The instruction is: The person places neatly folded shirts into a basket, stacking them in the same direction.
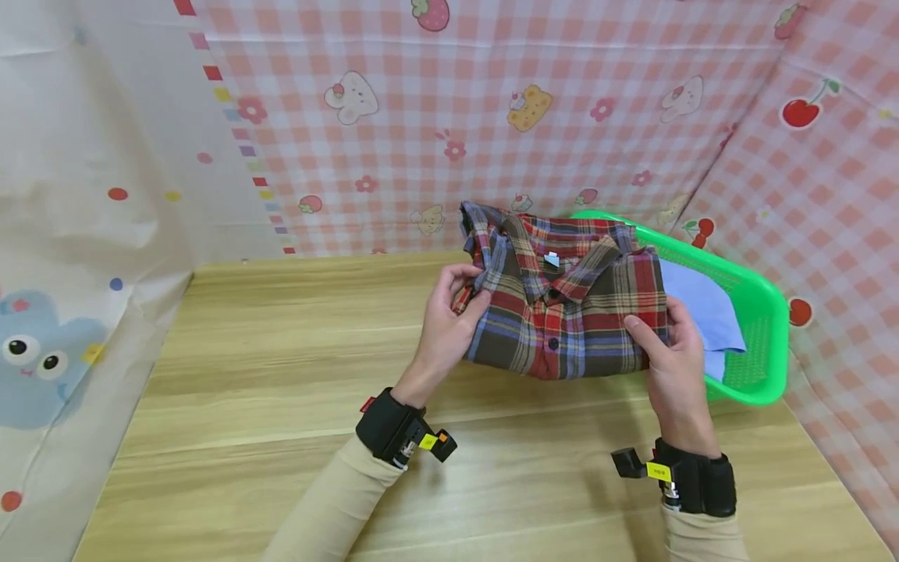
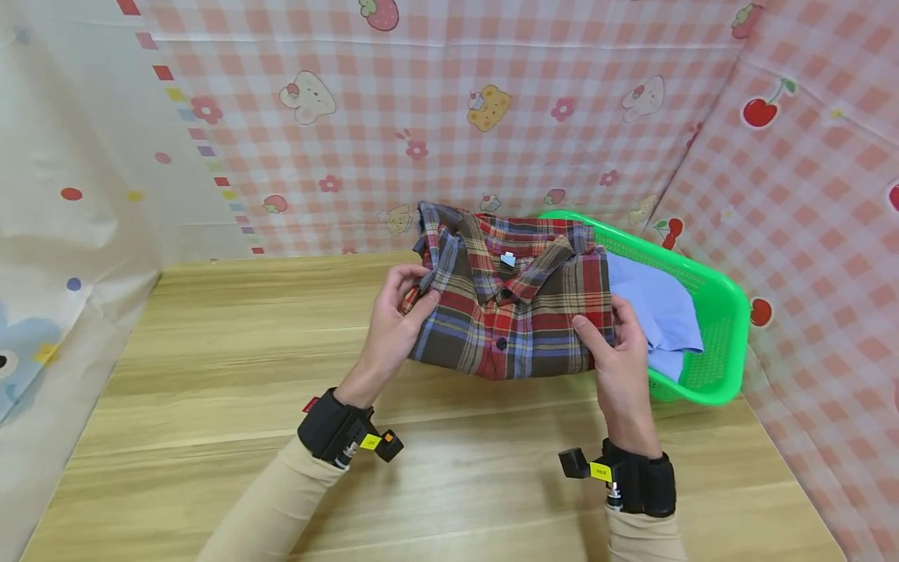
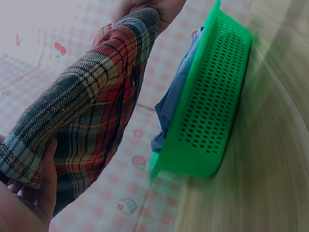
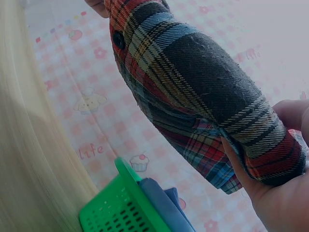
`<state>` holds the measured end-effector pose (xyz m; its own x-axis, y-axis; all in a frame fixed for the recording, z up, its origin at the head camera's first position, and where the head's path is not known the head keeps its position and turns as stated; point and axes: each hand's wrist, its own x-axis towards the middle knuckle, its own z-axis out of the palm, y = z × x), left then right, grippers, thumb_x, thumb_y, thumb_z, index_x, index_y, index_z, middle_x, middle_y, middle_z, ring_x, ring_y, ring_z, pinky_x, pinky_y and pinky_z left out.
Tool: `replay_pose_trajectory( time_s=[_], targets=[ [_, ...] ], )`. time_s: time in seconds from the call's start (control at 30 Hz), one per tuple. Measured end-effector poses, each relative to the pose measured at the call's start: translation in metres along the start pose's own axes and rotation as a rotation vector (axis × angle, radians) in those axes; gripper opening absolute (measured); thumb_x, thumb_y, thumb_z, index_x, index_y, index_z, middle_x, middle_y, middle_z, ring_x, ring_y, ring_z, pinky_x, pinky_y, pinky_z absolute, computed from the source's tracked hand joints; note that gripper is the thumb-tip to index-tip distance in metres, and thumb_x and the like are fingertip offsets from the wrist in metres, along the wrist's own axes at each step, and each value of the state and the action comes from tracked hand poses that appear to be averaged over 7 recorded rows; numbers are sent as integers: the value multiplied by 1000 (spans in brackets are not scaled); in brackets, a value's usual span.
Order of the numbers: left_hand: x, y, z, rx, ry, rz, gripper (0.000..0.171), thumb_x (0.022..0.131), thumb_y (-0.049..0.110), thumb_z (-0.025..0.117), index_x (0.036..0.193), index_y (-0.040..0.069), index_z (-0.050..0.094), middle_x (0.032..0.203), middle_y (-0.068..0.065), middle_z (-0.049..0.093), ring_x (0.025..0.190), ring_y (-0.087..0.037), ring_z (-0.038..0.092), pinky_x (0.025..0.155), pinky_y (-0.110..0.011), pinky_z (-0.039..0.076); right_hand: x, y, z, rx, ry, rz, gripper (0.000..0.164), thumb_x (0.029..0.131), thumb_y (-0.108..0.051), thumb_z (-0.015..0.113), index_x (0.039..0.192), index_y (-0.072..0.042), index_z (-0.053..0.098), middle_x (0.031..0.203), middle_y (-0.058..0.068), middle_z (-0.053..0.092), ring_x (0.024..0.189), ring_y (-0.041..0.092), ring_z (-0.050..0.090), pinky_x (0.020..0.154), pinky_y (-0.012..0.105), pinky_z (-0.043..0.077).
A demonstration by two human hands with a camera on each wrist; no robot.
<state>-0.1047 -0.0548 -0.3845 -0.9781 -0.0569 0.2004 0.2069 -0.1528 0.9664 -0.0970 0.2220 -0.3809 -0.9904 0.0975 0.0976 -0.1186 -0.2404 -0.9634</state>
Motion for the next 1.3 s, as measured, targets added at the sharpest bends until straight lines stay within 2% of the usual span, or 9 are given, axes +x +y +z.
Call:
replay_pose_trajectory(
  time_s=[0.3,0.57,0.83,1.13,1.3],
  targets=[
    [10,-3,15,7,-31,-16,34,96,-4,59,130,-1,52,139,-18,60,131,-29,56,108,-42,49,1,-2,-11,44,84,-22,34,97,8,63,128,-3,56,108,7,69,94,16,66,74,22,58],
    [9,5,17,65,-24,6,35,98,-2,59,132,-2,52,140,-18,58,137,-28,52,114,-39,43,3,-4,-8,110,137,-14,32,94,13,64,123,-1,60,101,10,70,85,17,68,67,23,58],
    [6,12,18,100,-34,-43,35,99,-2,57,133,2,51,141,-17,58,130,-28,57,105,-38,51,2,-4,-5,173,135,-10,34,92,16,65,122,2,61,109,14,69,95,21,65,73,24,58],
    [4,23,21,125,-40,-65,37,99,-6,54,135,2,49,146,-16,55,138,-25,51,113,-33,44,2,-7,-4,206,132,-11,36,91,18,64,123,2,62,110,15,68,98,23,64,76,24,57],
    [3,29,21,127,-48,-86,38,100,-6,52,136,3,48,147,-15,54,135,-24,53,108,-32,48,2,-8,-2,226,125,9,37,91,18,64,124,2,61,112,16,67,99,23,64,76,25,59]
  ],
)
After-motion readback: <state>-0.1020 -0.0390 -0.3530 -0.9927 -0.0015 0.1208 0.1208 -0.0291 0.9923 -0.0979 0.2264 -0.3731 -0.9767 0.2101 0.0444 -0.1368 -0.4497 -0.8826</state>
